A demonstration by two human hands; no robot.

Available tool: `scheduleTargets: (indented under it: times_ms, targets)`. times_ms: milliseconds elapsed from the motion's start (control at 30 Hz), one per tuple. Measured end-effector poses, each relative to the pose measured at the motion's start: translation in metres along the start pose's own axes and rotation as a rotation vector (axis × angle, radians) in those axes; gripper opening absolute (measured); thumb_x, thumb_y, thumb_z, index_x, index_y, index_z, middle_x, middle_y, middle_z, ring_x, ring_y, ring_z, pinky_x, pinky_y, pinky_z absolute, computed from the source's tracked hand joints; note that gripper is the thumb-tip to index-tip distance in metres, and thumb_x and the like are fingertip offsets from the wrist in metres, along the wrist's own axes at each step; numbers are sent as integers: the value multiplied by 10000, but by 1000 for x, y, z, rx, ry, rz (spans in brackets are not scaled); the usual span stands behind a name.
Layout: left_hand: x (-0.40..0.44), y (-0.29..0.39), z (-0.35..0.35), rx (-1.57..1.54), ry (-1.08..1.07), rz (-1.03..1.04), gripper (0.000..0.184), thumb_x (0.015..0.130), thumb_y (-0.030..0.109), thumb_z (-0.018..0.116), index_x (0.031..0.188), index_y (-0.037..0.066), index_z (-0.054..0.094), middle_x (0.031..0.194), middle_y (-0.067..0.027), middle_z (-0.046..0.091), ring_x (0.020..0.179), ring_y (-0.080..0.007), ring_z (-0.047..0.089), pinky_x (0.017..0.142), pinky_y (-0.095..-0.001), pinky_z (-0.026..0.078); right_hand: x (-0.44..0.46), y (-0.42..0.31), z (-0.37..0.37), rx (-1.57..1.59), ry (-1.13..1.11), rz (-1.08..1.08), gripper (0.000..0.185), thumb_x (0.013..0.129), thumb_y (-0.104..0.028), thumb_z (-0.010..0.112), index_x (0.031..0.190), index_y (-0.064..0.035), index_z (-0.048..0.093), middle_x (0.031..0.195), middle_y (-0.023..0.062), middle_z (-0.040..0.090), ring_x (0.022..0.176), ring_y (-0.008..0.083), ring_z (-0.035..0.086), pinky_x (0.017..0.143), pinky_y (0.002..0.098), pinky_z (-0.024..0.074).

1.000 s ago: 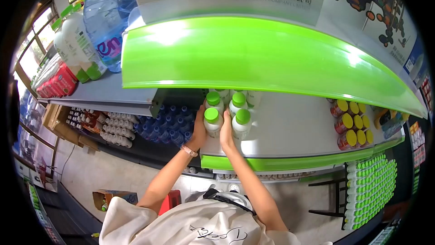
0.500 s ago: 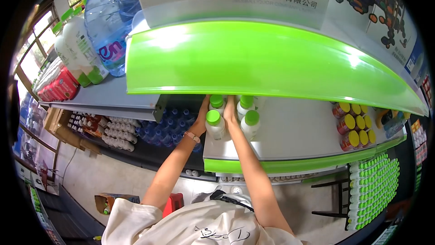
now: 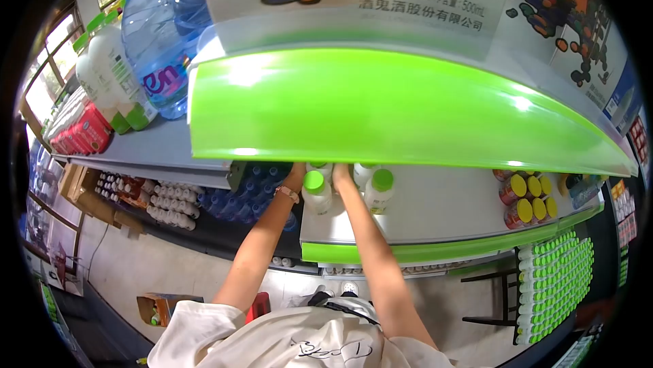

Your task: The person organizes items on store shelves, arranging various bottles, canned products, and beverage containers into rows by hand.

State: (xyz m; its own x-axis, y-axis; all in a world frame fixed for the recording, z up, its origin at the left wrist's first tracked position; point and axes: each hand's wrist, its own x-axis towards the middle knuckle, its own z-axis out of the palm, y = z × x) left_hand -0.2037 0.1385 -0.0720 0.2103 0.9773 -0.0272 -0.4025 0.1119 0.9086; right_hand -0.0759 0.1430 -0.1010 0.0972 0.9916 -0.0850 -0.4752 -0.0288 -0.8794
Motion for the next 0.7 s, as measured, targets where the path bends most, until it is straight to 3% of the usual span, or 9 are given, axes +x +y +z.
scheduleTargets:
  times_ms: [200,367,467,567,633,700]
  targets:
    - [-2,-4,-5,78,45,-8,484,1006,407,372,1318,42,434,1281,-84,494,1144,-182,464,988,-319,368,16,25,-29,-53,-109,62,737,954,-574,302,1416,0,289,1401,148,384,1243,239,415,1037,376,355]
    - [-11,3,-3,44,24,9,481,1008,403,374,1323,43,424,1285,-78,487,1160,-180,450,1008,-320,349,-19,-19,-1,-125,-125,170,728,956,-556,305,1423,2,271,1393,160,384,1216,241,439,1044,367,346]
    - [-37,19,0,-56,6,128,479,1009,400,374,1327,44,418,1288,-74,483,1170,-178,441,1020,-320,338,-79,-72,27,-182,-81,187,757,956,-562,297,1453,0,199,1470,163,269,1315,235,317,1089,357,265]
    - [-76,37,18,-131,-26,270,580,1023,411,291,1430,-2,289,1436,-121,371,1311,-225,356,1085,-328,278,-120,-95,41,-216,-65,132,761,964,-551,285,1478,-9,141,1530,153,172,1393,225,199,1127,342,178]
    - [-112,48,47,51,-6,287,620,1024,440,233,1468,9,214,1489,-108,306,1359,-209,288,1117,-323,208,-140,-88,46,-220,-116,16,726,980,-523,273,1486,-26,122,1548,131,132,1418,215,125,1140,326,111]
    - [-121,58,61,-27,-66,205,629,1024,447,188,1485,21,165,1517,-103,254,1379,-200,251,1129,-310,170,-149,-89,52,-221,-168,-133,692,996,-496,262,1494,-43,102,1566,108,92,1443,204,52,1154,310,44]
